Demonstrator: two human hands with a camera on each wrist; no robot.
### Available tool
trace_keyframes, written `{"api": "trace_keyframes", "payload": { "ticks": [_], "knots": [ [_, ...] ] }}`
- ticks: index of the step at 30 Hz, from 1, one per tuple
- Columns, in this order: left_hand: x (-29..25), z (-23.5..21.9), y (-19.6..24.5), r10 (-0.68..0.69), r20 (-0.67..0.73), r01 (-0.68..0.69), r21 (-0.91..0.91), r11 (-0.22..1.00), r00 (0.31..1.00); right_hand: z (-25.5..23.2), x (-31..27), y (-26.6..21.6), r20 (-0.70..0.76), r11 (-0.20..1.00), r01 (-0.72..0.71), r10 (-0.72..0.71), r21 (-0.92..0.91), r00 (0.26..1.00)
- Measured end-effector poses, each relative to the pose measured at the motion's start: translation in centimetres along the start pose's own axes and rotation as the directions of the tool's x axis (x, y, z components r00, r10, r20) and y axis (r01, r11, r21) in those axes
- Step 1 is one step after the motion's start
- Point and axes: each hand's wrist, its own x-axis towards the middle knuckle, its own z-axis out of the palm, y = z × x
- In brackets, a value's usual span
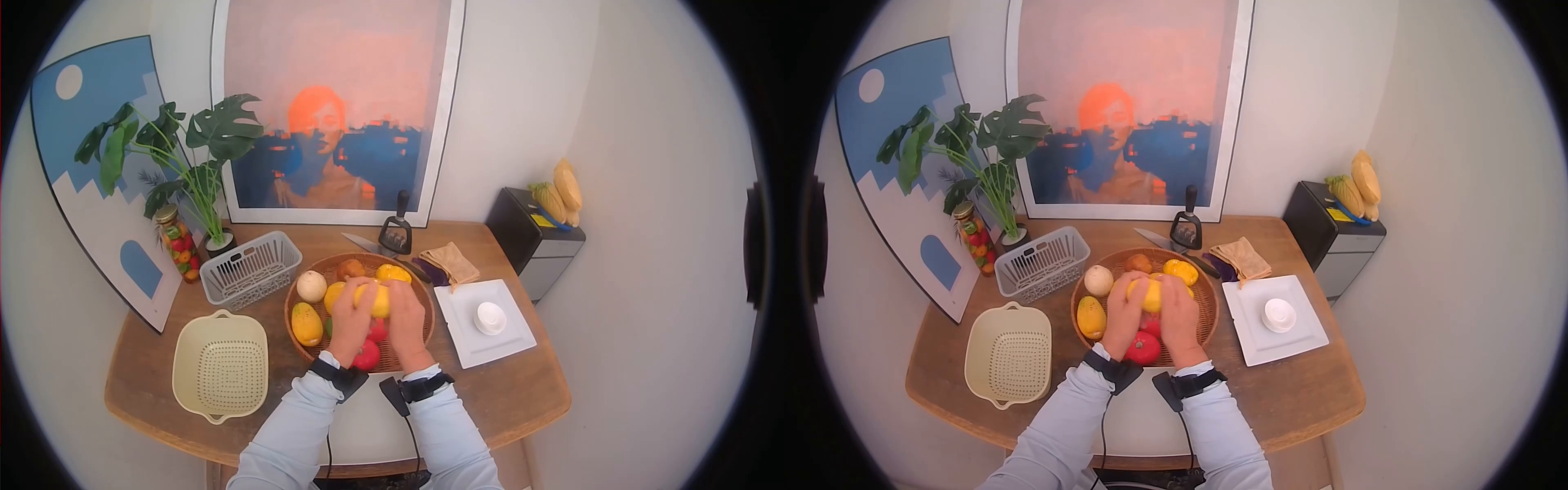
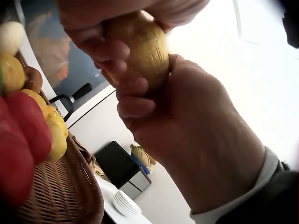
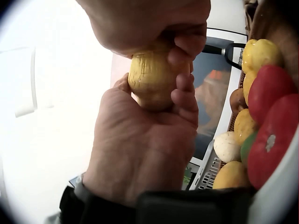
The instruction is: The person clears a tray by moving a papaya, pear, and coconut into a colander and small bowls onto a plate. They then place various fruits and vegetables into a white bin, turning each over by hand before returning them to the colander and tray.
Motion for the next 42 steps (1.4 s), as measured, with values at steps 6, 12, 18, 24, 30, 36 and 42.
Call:
{"api": "trace_keyframes", "payload": {
  "ticks": [6,12,18,24,30,36,42],
  "knots": [
    [0.0,-0.8,1.4,-0.348,0.029,0.349,-0.092,0.933,0.937,0.3,-0.2,-0.9,0.030,0.912,0.312,-0.316,-0.266,0.948],
    [0.2,-0.5,0.1,-0.076,0.030,0.073,0.100,0.992,0.997,0.3,0.3,2.0,0.004,0.994,0.098,-0.098,-0.050,0.995],
    [0.3,-1.2,0.8,-0.414,0.090,0.423,-0.130,0.897,0.906,0.5,0.1,-0.6,0.048,0.929,0.297,-0.293,-0.219,0.955],
    [0.1,-0.6,0.7,-0.242,0.041,0.244,-0.080,0.966,0.969,0.9,0.1,0.5,0.006,0.997,0.068,-0.068,-0.025,0.998],
    [0.0,-0.8,-0.4,-0.302,0.080,0.306,-0.038,0.951,0.950,0.8,0.1,1.4,-0.008,0.981,0.137,-0.139,-0.134,0.990],
    [0.3,-1.6,0.4,-0.356,0.143,0.376,-0.148,0.915,0.923,1.1,-0.4,0.5,-0.010,0.947,0.228,-0.236,-0.228,0.972],
    [-0.2,0.0,-0.1,-0.193,0.055,0.181,0.163,0.970,0.980,0.5,-0.1,2.2,-0.015,0.997,0.033,-0.034,-0.064,0.999]
  ]
}}
